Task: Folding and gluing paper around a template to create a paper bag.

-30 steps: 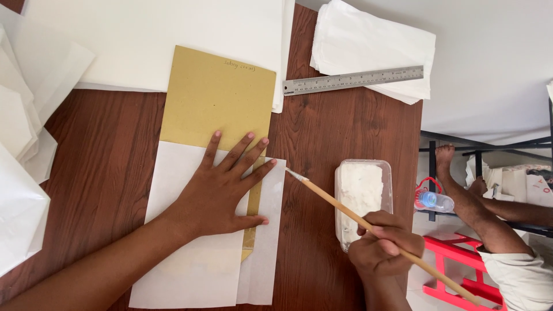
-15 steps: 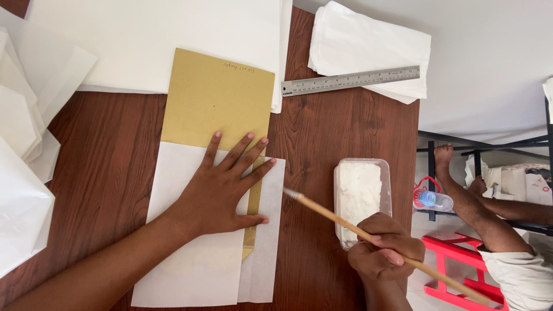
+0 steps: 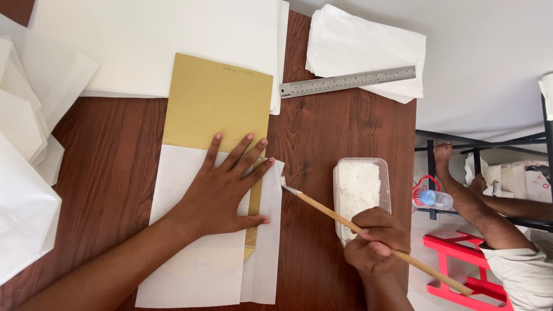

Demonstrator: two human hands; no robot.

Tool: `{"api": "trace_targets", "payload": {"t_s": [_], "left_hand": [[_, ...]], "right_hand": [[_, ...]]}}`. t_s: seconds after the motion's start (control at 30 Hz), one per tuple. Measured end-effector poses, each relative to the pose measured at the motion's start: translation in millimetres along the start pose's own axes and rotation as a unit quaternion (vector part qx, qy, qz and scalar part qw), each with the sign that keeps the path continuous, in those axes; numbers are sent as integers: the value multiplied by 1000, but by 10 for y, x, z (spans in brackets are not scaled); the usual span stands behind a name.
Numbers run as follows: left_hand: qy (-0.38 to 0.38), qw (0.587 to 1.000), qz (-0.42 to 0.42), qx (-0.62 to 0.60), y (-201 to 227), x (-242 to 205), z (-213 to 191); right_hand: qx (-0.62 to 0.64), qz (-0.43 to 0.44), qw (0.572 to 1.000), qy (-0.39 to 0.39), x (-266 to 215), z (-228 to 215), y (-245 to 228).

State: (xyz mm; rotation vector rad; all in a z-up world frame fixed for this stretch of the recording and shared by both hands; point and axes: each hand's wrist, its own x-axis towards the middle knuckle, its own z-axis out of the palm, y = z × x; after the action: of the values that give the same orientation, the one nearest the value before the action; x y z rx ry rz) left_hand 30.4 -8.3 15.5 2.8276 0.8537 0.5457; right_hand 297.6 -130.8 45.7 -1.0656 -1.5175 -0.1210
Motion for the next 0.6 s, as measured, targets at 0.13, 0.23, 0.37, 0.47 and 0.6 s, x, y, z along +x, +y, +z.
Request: {"api": "trace_targets", "payload": {"t_s": [0.13,0.23,0.37,0.47,0.6], "left_hand": [[-5,1000,0,8,-10,-5,17],[-3,1000,-8,-9,-25,2,54],[31,999,-18,3,10,28,86],[23,999,-27,-11,20,38,90],[15,999,-33,-1,33,27,94]], "right_hand": [[-15,31,984,174,38,37,-67],[-51,26,975,215,153,101,-114],[-37,62,994,81,17,55,-120],[-9,38,999,35,-120,39,18],[19,35,999,-16,-29,38,-70]]}}
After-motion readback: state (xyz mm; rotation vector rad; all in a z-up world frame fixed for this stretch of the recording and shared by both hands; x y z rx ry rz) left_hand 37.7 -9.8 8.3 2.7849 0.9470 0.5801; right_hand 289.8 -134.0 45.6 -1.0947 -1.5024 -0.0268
